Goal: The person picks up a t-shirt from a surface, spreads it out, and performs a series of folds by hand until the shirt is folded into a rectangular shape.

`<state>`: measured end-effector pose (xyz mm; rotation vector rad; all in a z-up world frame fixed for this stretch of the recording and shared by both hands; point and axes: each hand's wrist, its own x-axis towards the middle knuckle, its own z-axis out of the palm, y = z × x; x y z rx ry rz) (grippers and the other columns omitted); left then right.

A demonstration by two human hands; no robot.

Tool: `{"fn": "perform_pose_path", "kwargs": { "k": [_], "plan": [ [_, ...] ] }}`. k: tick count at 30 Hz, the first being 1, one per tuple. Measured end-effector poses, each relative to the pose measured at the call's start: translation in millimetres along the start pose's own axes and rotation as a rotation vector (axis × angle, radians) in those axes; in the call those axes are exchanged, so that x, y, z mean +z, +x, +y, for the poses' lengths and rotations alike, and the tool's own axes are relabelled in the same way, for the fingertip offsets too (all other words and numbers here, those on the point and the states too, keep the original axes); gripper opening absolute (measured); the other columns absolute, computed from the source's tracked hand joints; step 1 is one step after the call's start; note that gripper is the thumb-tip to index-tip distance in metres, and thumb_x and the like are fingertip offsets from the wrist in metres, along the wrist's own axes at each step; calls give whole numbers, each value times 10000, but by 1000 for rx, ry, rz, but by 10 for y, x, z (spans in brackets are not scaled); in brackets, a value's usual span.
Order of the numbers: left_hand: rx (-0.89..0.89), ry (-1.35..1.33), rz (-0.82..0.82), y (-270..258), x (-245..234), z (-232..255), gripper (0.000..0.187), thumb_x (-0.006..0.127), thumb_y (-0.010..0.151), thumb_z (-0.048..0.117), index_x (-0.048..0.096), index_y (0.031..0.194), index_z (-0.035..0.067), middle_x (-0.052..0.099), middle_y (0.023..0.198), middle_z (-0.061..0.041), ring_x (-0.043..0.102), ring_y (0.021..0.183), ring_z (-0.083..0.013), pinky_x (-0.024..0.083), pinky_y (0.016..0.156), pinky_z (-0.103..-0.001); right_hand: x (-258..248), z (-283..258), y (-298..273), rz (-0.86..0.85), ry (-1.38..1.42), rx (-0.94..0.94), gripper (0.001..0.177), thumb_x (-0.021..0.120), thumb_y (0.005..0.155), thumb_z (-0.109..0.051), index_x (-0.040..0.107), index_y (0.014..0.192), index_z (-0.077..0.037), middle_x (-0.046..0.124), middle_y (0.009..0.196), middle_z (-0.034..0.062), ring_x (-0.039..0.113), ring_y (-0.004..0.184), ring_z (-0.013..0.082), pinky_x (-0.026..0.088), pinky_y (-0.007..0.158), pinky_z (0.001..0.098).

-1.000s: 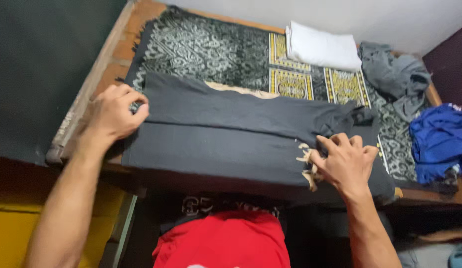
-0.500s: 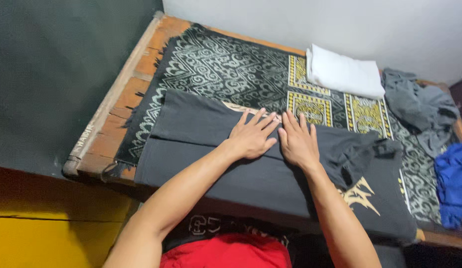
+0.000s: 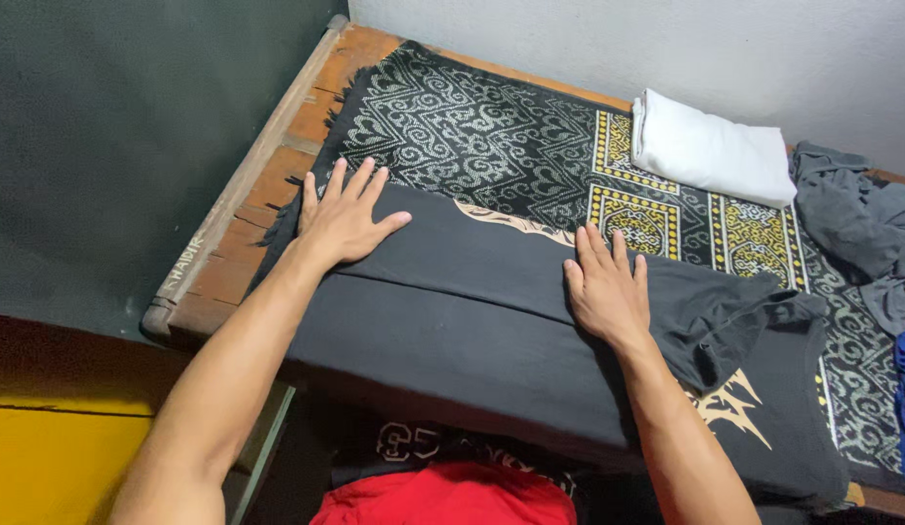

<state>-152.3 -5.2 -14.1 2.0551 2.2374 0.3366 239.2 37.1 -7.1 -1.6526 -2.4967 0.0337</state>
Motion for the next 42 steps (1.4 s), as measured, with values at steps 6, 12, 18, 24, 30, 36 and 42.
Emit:
{"fn": "perform_pose_path", "kwargs": {
  "k": [6, 12, 18, 24, 30, 36, 42],
  "plan": [
    [-53, -144, 91, 313, -167, -207, 347, 566, 1003, 400, 735, 1251, 224, 636, 1350, -62, 534, 1284, -356, 400, 1085, -583, -23, -37, -10, 44, 32, 24, 602, 426, 1020, -428, 411, 1555, -153, 344, 1649, 42, 245, 1525, 336, 176, 1198, 580],
    [-120, -174, 54, 457, -208, -249, 228, 726, 935, 353, 770, 982, 134, 690, 1178, -66, 578, 1190, -350, 445, 1011, -536, -12, -34, -21, 77, 34, 13, 587, 459, 1010, -434, 456, 1533, -166, 381, 1628, 39, 281, 1513, 326, 196, 1190, 580],
    [-20, 80, 353, 369, -84, -85, 251, 721, 899, 291, 735, 1040, 83, 675, 1145, -114, 589, 1118, -347, 435, 961, -544, 18, -32, -54, 65, 30, 20, 586, 453, 1013, -432, 452, 1537, -169, 383, 1630, 38, 284, 1512, 323, 199, 1192, 582],
    [529, -109, 299, 39, 152, 1099, 536, 548, 966, 473, 593, 1387, 145, 502, 1487, -82, 406, 1413, -325, 314, 1140, -533, -22, -50, -40, 34, 17, 21, 605, 437, 1016, -436, 410, 1557, -165, 347, 1641, 48, 252, 1522, 335, 184, 1184, 586],
    [196, 60, -130, 68, -34, 804, 824, 346, 933, 739, 324, 1601, 259, 261, 1694, -36, 198, 1559, -285, 146, 1230, -565, -17, -13, -32, 13, 8, 19, 618, 416, 1024, -454, 381, 1571, -168, 317, 1655, 39, 228, 1531, 331, 171, 1194, 579],
    [-85, 66, -12, 206, -39, 188, 861, 364, 906, 761, 315, 1575, 221, 199, 1678, -93, 110, 1536, -387, 52, 1182, -643, -7, -23, -32, 14, 10, 18, 628, 428, 1017, -461, 380, 1572, -171, 327, 1650, 45, 240, 1526, 342, 177, 1189, 581],
    [319, 46, 342, 143, 80, 1349, 486, 694, 891, 418, 664, 1267, 112, 594, 1341, -98, 486, 1326, -360, 347, 1049, -592, -294, 107, -25, 7, -31, 117, 618, 558, 964, -495, 489, 1497, -189, 396, 1600, 34, 297, 1500, 330, 209, 1162, 627]
  ]
}}
